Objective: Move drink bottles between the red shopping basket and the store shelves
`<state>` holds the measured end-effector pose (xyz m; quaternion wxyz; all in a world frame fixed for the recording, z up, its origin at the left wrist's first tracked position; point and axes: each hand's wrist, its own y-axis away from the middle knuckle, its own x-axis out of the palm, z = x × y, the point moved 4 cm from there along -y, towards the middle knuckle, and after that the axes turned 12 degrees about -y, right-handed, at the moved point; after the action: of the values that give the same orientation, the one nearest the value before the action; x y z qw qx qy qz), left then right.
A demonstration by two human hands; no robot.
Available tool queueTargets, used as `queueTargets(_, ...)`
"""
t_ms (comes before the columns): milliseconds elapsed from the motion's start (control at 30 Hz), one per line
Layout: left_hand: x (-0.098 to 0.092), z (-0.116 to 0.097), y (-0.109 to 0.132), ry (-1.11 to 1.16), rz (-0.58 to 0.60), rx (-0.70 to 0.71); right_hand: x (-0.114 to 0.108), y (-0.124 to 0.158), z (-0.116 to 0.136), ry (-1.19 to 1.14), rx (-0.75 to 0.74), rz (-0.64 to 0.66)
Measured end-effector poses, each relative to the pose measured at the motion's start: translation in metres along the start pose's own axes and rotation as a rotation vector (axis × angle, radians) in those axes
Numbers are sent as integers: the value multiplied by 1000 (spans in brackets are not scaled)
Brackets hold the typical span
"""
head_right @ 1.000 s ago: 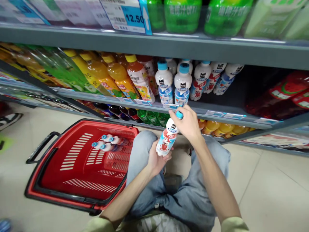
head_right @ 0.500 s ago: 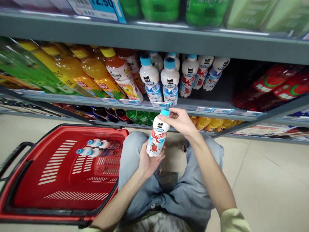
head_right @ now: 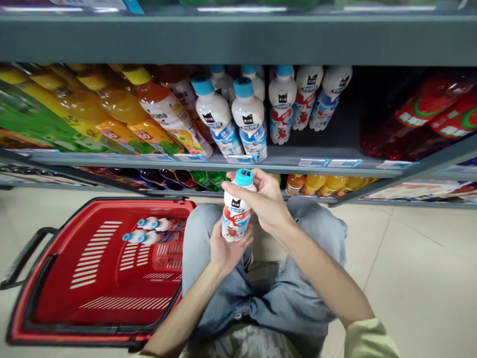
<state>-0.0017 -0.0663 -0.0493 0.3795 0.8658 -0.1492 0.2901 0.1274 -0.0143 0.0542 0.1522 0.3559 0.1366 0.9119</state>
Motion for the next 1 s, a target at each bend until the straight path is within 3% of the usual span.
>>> queueTargets(233, 7, 10, -6, -134, 170, -108, -20, 3, 24, 10, -131, 55)
queueTargets(533, 6, 37, -8, -565, 301, -207, -43, 5, 69, 56, -482, -54)
queueTargets(767, 2, 44, -10, -603, 365, -173, -57, 5, 93, -42, -785, 105)
queueTargets(1000, 2, 45, -10, -630, 388, -173, -72, -1, 105, -55, -1003, 31)
